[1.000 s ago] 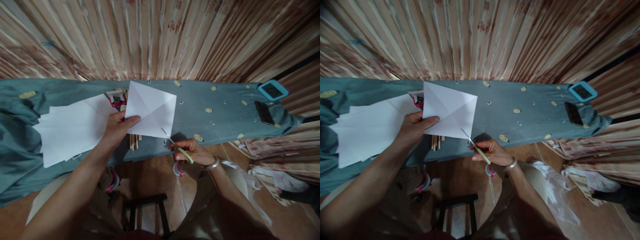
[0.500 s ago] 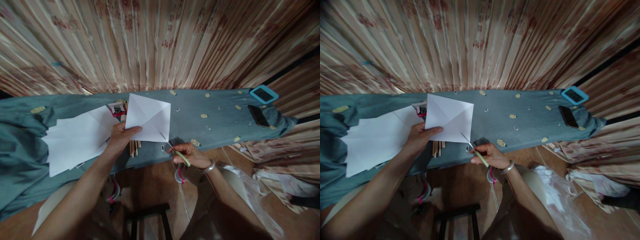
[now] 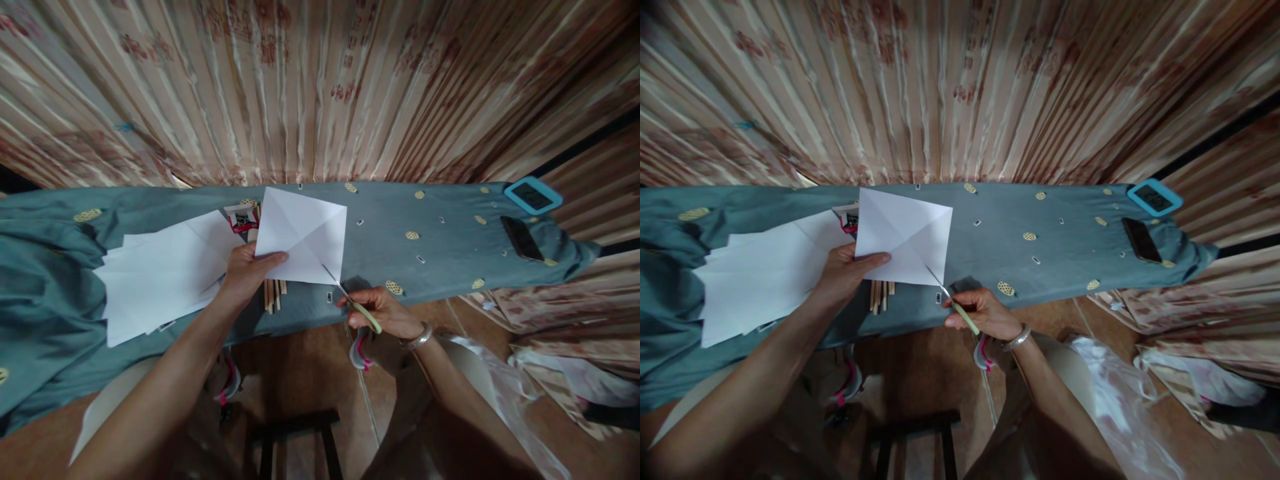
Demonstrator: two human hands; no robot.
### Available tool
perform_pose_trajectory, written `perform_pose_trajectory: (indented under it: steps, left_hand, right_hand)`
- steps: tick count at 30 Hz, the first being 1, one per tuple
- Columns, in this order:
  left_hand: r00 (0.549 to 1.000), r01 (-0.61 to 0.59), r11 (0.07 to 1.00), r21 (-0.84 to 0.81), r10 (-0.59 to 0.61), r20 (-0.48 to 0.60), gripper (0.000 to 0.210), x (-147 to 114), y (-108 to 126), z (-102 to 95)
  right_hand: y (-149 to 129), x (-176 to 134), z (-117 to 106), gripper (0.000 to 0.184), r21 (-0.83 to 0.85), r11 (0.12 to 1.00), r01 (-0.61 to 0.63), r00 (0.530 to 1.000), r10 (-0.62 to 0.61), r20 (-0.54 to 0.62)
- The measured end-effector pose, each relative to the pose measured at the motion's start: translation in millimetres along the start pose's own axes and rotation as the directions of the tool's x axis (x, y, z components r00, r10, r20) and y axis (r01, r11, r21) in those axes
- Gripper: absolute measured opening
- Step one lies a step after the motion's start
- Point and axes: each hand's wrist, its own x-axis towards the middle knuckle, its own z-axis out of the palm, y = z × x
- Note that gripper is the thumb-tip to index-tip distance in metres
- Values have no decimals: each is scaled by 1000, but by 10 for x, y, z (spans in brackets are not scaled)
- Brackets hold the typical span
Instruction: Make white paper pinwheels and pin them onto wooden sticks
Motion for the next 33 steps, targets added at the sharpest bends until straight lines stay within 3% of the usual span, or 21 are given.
perform_pose_trajectory:
  steps: [23, 33]
  left_hand:
    - [999, -12, 999, 32, 13, -31, 34, -2, 10, 8]
    - [998, 41, 996, 78, -44, 37, 30, -43, -19, 30]
  right_hand:
    - [32, 19, -5, 40, 33, 999, -14, 999, 15, -34]
    - [-17, 0, 0, 41, -32, 999, 14, 1000, -15, -19]
